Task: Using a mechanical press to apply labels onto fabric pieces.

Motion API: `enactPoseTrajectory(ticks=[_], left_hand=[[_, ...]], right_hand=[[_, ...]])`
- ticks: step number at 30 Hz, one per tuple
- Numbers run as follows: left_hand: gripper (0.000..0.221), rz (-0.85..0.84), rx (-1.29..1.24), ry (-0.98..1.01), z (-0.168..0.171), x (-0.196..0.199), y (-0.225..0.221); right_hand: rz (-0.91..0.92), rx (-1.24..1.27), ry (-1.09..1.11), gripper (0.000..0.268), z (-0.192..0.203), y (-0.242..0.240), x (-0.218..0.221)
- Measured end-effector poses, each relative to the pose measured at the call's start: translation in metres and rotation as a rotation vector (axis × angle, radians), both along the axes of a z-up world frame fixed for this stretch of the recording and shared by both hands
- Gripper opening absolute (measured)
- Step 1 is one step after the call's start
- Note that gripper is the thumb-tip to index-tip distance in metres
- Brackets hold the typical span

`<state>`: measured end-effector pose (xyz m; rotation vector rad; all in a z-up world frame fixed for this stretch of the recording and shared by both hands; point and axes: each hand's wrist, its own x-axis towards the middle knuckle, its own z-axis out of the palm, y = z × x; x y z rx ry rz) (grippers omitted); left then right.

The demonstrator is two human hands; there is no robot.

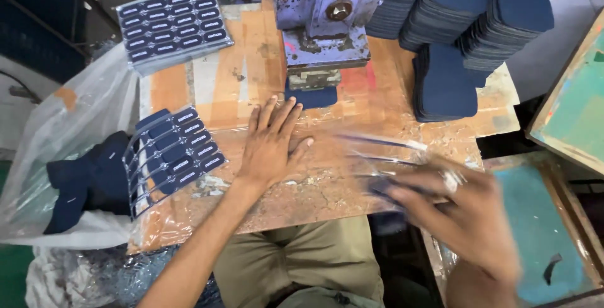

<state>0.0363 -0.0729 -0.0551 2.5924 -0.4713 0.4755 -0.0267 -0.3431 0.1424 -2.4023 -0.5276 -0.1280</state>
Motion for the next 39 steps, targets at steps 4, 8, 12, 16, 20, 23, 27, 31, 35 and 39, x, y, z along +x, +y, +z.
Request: enactPoseTrajectory(ticks=[4,8,12,16,20,23,27,31,35,39], left_hand=[[0.069,0.023,0.044,0.287,0.007,-0.007,0.003],[0.061,0.045,0.126,0.794,0.003,-0.009,-0.003],[0.071,0.071,0.048,0.284,0.019,-0.011,-0.003],[0.076,0.018,-0.098,0.281,0.009,-0.01,-0.002],[0.071,0.054,0.047,-0.044,-0.002,-0.006,-0.001],[0.071,0.046,0.095,-0.028,-0.003,-0.005,0.001],[0.073,0.013,-0.027,0.122,0.011,-0.007,-0.002],[0.069,-0.016,-0.186,0.031,0.009,-0.007,0.002],[0.074,-0.015,-0.185,0.01,0.013,-0.008,0.002],[0.08,-0.027,-0.086,0.044,0.011,-0.006,0.002]], right_hand=[[0.308,0.44,0.13,0.018,-0.064,0.09,0.07],[0.258,0.554,0.715,0.03,-0.179,0.104,0.128],[-0.044,0.757,0.632,0.025,-0.214,0.059,0.152],[-0.054,0.737,0.556,0.024,-0.209,0.058,0.158],[-0.025,0.66,0.393,0.027,-0.212,0.032,0.146],[-0.22,0.831,0.4,0.026,-0.219,0.022,0.144],[-0.135,0.761,0.47,0.028,-0.208,0.049,0.153],[-0.158,0.636,0.458,0.029,-0.196,0.065,0.147],[-0.152,0.627,0.427,0.031,-0.196,0.062,0.14],[-0.132,0.644,0.377,0.029,-0.207,0.065,0.142]])
